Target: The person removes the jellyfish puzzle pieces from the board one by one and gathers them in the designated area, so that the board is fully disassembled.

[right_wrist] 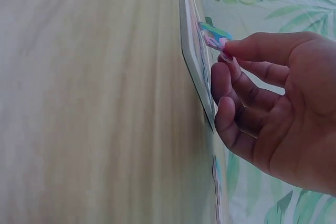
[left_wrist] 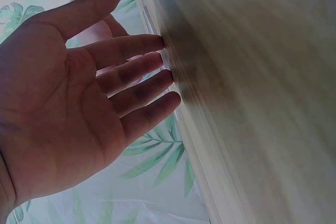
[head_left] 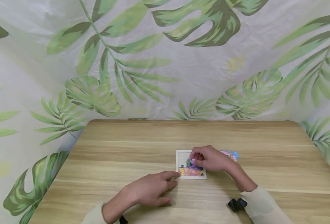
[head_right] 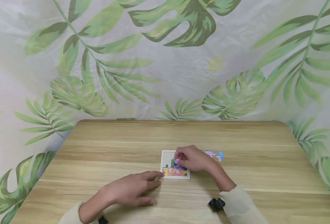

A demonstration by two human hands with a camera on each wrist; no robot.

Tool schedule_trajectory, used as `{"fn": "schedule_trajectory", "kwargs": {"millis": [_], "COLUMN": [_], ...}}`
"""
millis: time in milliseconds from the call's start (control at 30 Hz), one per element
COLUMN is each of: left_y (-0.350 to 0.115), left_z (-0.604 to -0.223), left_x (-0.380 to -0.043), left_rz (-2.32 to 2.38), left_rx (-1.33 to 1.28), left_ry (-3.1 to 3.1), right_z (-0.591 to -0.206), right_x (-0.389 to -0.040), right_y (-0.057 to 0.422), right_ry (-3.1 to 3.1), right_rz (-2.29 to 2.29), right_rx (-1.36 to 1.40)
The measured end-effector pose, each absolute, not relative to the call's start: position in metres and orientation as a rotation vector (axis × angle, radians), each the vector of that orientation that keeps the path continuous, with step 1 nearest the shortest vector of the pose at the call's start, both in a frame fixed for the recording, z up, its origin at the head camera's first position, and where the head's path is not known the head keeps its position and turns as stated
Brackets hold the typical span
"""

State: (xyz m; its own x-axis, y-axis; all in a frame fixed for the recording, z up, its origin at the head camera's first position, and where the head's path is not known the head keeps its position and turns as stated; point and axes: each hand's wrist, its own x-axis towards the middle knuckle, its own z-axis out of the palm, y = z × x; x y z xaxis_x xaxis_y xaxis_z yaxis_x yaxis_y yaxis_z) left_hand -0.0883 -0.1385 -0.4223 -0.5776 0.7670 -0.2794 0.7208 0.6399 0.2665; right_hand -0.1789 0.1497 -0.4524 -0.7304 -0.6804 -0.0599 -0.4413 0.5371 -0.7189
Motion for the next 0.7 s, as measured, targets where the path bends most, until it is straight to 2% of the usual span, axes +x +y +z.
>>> {"fn": "schedule_trajectory", "kwargs": {"millis": [700], "left_y": [-0.14], "left_z": [-0.424], "left_x": [-0.088], "left_rz": [0.169], "left_rx": [1.204], "left_ry": [2.498], "right_z": [-0.453], "right_x": [-0.171], "right_y": [0.196], "right_ry": [2.487], "right_rz": [-1.011], "right_rx": [-0.864]}}
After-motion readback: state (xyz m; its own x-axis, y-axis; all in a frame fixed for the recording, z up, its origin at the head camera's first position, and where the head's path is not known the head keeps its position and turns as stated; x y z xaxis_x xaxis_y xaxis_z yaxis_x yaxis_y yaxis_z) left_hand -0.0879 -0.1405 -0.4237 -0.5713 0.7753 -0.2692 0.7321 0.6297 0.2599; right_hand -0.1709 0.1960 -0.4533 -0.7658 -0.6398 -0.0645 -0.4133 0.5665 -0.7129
